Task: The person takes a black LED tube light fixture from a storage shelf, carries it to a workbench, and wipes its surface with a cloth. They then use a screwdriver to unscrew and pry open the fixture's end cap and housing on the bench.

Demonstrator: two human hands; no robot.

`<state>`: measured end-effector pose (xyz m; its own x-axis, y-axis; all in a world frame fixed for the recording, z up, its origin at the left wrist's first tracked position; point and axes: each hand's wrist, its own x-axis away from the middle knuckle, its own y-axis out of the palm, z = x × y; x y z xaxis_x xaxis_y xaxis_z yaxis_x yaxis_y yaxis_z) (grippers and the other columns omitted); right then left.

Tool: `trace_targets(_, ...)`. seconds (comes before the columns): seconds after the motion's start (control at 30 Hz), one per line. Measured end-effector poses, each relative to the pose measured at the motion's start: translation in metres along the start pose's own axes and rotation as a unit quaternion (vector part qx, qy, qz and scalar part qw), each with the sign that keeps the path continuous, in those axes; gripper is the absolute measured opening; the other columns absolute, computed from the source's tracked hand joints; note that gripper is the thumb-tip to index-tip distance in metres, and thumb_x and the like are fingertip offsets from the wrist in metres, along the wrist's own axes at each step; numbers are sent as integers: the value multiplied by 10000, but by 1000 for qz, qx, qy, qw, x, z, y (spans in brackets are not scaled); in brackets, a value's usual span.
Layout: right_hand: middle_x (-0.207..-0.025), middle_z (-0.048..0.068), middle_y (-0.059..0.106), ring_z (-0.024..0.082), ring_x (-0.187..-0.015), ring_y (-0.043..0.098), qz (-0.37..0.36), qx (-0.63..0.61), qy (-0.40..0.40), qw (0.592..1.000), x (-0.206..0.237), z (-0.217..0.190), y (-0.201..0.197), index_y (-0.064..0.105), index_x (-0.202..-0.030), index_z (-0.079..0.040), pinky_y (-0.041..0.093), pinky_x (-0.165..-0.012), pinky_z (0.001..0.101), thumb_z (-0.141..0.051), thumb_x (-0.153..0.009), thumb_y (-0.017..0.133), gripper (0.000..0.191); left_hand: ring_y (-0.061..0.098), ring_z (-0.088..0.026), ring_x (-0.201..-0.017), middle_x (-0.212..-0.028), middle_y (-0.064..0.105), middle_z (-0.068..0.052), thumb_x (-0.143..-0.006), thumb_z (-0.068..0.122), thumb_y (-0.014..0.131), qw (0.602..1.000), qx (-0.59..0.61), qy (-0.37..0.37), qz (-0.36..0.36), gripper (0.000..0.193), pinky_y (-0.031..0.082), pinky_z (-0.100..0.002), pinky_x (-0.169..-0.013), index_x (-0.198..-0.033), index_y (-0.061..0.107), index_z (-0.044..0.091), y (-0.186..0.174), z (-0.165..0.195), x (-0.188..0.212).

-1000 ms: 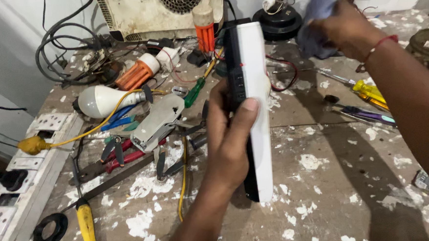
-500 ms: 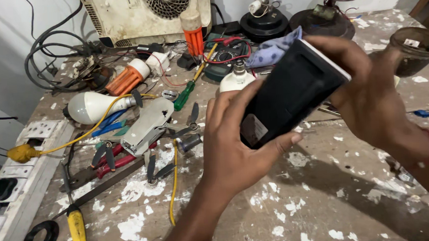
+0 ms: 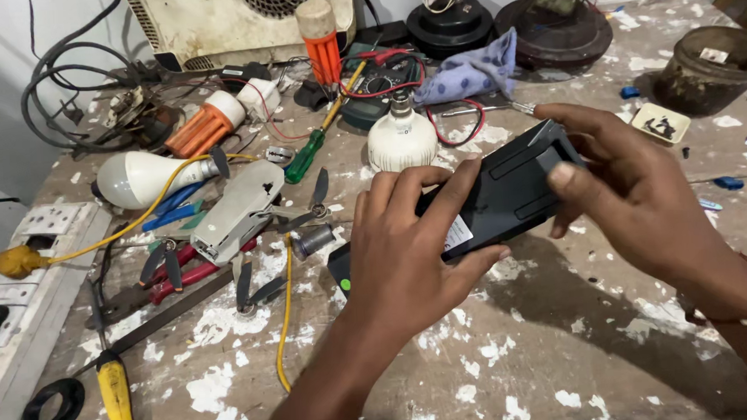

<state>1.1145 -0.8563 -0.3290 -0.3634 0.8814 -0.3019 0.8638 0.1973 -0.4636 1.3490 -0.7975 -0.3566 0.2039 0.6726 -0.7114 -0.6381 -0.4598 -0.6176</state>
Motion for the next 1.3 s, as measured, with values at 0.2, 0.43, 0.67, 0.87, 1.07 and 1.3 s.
trace_targets(0.2,-1023,133,699,142,-832,694,64,80,29,994,1,5,1,692,-1354,-58,591,-683,310,-120,-984,630,380,534,-311,-1107,-1190,607,-100,-732,418,875,999,-14,-16,-47,800,402,-475,-934,-1424,587,137,9,-2,1)
trace_targets(0.43,-942,107,694,182,-748,714,115,264,-54,956,10,7,-1,742,-1061,14,583,-608,325,-139,-935,735,198,525,-303,-1114,-1194,610,-97,-728,389,885,997,-38,-14,-73,783,396,-472,-923,-1414,595,146,16,-1,2)
trace_targets(0.67,-873,133,660,226,-714,667,141,314,-100,934,17,5,3,729,-936,40,549,-589,326,-110,-910,751,154,521,-302,-1135,-1220,607,-91,-715,369,886,996,-60,3,-69,776,390,-483,-926,-1399,597,140,21,3,2)
trace_targets(0.87,-815,145,647,212,-590,628,167,318,-93,929,17,2,-8,720,-948,77,496,-528,328,-86,-904,760,174,519,-308,-1125,-1225,601,-104,-735,364,883,995,-75,18,-58,775,391,-492,-934,-1413,589,131,22,4,3)
trace_targets(1.07,-810,160,652,203,-559,602,176,334,-93,921,19,5,-8,728,-964,89,459,-494,327,-63,-902,771,170,520,-306,-1117,-1225,608,-108,-747,373,880,995,-79,18,-60,780,393,-488,-918,-1426,584,128,25,5,4)
trace_targets(1.3,-872,137,675,176,-670,659,174,277,-108,939,22,20,-10,712,-1024,57,512,-581,294,-104,-988,743,168,529,-313,-1119,-1227,609,-111,-722,363,896,995,-79,24,-49,794,397,-490,-916,-1416,593,124,22,5,4)
